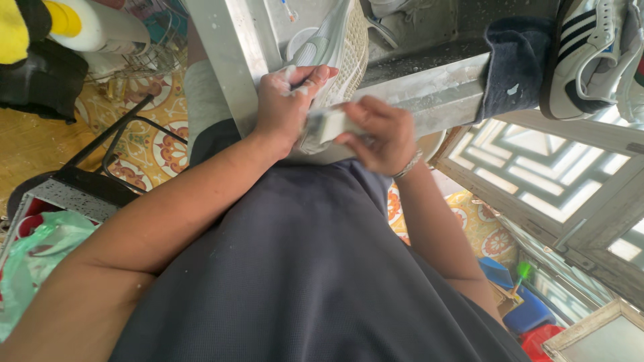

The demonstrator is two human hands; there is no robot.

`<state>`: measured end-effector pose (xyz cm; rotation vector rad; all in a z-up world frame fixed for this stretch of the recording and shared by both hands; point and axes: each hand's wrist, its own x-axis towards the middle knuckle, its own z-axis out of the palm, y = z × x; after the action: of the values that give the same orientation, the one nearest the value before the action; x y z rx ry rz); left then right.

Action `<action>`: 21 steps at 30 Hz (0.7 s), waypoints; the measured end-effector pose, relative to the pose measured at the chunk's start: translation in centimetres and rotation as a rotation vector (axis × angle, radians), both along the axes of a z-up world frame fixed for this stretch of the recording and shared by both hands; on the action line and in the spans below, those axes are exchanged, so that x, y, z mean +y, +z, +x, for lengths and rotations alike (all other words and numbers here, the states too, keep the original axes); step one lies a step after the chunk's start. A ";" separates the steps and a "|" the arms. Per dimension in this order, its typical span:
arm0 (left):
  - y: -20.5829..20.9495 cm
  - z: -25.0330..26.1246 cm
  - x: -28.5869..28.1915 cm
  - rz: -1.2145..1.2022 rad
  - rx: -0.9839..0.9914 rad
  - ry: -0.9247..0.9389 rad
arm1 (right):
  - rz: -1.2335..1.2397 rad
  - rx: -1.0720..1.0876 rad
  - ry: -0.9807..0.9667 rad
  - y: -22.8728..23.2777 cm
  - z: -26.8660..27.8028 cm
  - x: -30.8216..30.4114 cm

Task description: The person scrubs a white sneaker with a brush and cleaning solution, focusing on the sole and upper mesh. They rinse the shoe under running water to remove soap and dirt, then repeat the scrubbing process on the other shoe.

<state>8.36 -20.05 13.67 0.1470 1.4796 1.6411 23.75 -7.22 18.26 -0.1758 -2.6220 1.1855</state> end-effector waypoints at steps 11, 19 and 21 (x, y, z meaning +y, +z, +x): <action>0.8 0.0 -0.1 -0.049 -0.012 -0.023 | -0.020 -0.085 -0.032 0.6 -0.8 1.0; 0.6 -0.4 -0.6 -0.026 -0.052 -0.068 | 0.162 -0.085 -0.089 0.7 -0.1 -0.6; 1.1 -0.8 -1.4 0.048 0.106 -0.140 | 0.335 -0.155 -0.211 0.2 1.2 1.1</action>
<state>7.52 -21.46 14.73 0.3615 1.4745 1.5761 24.96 -6.14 18.46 -0.4812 -2.8013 0.6781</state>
